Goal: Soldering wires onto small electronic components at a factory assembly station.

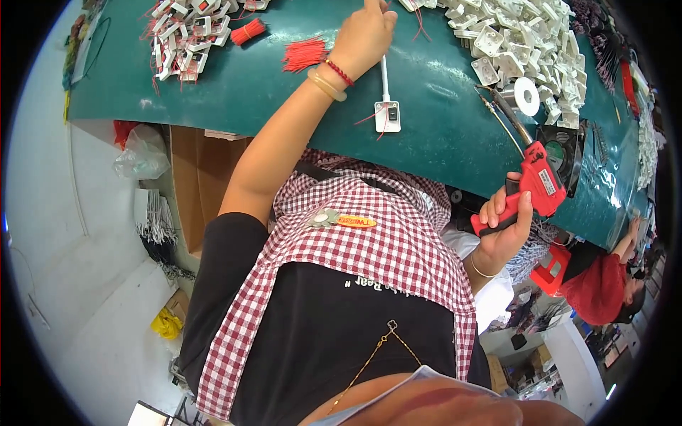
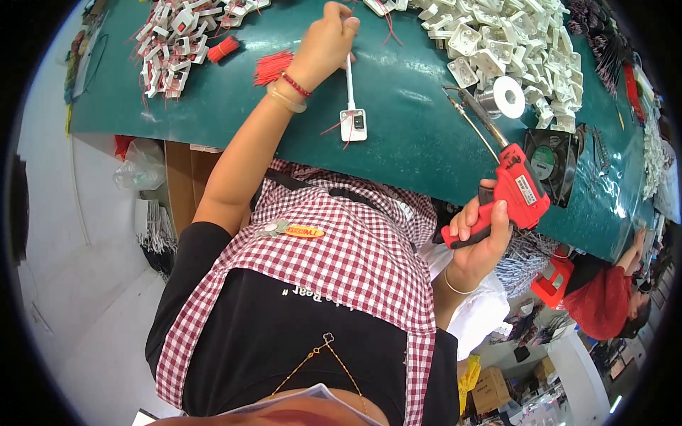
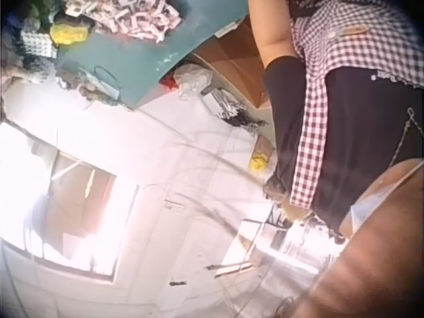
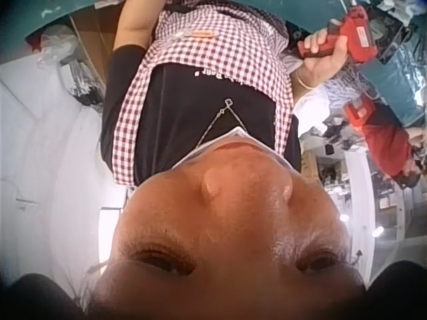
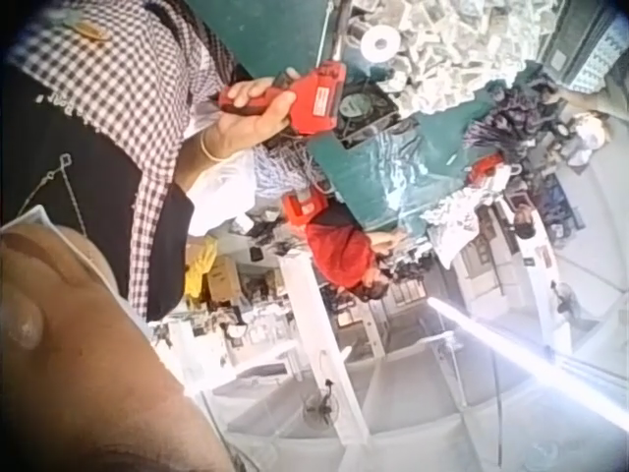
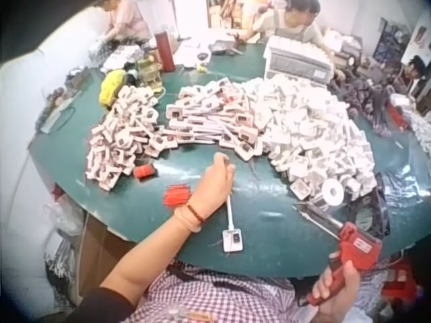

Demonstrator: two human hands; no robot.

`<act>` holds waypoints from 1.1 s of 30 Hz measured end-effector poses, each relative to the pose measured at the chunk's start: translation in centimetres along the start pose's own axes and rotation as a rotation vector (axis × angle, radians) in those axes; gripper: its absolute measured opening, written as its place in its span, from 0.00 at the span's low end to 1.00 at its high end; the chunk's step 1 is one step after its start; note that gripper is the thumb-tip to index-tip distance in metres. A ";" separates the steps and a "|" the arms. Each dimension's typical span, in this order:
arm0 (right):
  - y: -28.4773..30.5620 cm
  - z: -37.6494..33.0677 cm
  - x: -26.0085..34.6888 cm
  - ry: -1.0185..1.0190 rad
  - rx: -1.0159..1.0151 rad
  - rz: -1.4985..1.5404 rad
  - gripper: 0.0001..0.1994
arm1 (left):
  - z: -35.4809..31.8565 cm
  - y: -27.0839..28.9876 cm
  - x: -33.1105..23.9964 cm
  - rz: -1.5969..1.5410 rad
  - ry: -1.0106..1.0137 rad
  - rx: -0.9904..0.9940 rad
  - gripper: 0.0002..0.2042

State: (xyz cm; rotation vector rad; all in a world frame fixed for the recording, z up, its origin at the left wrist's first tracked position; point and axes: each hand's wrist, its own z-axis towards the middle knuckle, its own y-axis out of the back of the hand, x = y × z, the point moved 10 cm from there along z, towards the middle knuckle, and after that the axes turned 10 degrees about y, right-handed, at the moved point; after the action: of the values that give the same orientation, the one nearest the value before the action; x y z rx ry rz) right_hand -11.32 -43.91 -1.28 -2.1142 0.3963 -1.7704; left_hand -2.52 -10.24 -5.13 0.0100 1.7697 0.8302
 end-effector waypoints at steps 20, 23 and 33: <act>-2.2 0.2 -0.4 -0.034 0.058 -0.078 0.19 | -13.3 0.8 2.1 -0.132 -0.156 0.568 0.11; -2.1 0.0 -0.6 -0.036 0.049 -0.076 0.19 | -13.0 -0.2 1.5 -0.374 -0.202 0.701 0.11; -2.5 -0.7 -0.6 -0.074 0.051 -0.123 0.19 | -11.3 -2.6 3.3 -0.586 0.124 0.522 0.02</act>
State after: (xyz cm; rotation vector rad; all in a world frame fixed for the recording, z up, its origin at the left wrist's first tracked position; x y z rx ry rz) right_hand -12.15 -41.51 -0.61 -2.2028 0.2038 -1.7425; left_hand -12.32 -16.80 -7.88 -0.2097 1.9172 -0.0596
